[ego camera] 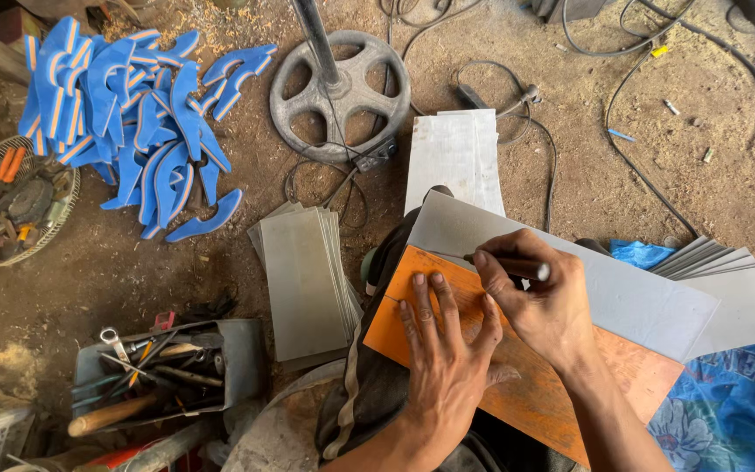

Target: The person sits on the floor and repeatedly marks rectangular metal sheets using a wooden template and a scribe. They align the template on each sheet, draw a line along its edge, then move to the next sheet from a nearby stack.

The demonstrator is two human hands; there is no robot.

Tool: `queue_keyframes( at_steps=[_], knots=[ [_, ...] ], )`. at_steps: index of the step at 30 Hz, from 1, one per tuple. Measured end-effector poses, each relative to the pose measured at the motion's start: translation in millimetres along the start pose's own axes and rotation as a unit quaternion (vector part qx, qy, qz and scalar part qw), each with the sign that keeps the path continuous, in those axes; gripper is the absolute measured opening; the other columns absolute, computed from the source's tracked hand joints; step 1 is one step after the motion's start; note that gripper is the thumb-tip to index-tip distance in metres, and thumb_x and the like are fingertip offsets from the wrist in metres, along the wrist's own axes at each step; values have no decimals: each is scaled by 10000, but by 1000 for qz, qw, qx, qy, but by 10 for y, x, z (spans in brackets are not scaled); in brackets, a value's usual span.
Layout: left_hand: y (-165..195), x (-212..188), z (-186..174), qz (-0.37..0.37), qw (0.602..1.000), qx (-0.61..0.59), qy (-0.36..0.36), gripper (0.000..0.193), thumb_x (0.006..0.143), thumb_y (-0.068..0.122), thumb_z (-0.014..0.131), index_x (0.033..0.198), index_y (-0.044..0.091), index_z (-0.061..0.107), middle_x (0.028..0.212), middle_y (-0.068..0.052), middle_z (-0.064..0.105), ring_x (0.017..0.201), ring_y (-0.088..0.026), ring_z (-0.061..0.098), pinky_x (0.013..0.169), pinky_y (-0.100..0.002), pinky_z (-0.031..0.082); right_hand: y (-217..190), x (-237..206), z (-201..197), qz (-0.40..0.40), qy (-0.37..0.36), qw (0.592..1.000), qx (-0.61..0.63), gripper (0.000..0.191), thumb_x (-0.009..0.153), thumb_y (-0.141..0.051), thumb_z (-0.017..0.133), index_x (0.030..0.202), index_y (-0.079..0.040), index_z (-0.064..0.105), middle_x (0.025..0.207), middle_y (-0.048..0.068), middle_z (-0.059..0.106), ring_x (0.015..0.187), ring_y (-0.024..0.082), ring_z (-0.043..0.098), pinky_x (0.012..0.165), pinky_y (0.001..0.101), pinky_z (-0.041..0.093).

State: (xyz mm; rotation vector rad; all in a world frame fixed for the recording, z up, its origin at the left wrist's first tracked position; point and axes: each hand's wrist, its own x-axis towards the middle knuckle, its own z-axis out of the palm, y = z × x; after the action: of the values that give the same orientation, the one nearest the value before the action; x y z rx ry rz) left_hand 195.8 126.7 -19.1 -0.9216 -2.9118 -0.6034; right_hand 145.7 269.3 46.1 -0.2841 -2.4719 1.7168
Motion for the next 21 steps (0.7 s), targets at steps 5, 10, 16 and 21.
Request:
queue_keyframes(
  at_steps=[5,10,16,21],
  knots=[
    [-24,26,41,-8,999,-32,18,949,805,532,781,1523,83,353,1495,-497,122,1405,-718,89,1013,-886,222,-1,43,48,11,-8,1000,-3,156,913,-124,734,989,12,734,838,89,792,753,138,736,652,277,592],
    [-25,33,5,-5,998,63,8,870,862,487,766,1544,122,368,1536,-469,148,1442,-695,119,1066,-827,275,-21,42,21,3,-26,999,-18,128,889,-88,735,960,17,718,813,99,787,703,122,743,615,277,599],
    [-7,95,-74,-5,1000,7,17,931,823,603,712,1506,75,364,1487,-487,186,1397,-692,157,1025,-855,274,89,-168,-420,12,-11,996,-87,80,875,-54,733,910,14,710,730,88,730,647,104,665,571,260,537],
    [-13,155,-47,-1,999,43,29,1002,738,658,704,1490,92,360,1487,-479,186,1376,-687,193,1003,-846,311,307,-565,-1045,111,59,984,-123,63,875,-49,739,892,10,723,689,80,702,624,101,599,565,269,480]
  ],
)
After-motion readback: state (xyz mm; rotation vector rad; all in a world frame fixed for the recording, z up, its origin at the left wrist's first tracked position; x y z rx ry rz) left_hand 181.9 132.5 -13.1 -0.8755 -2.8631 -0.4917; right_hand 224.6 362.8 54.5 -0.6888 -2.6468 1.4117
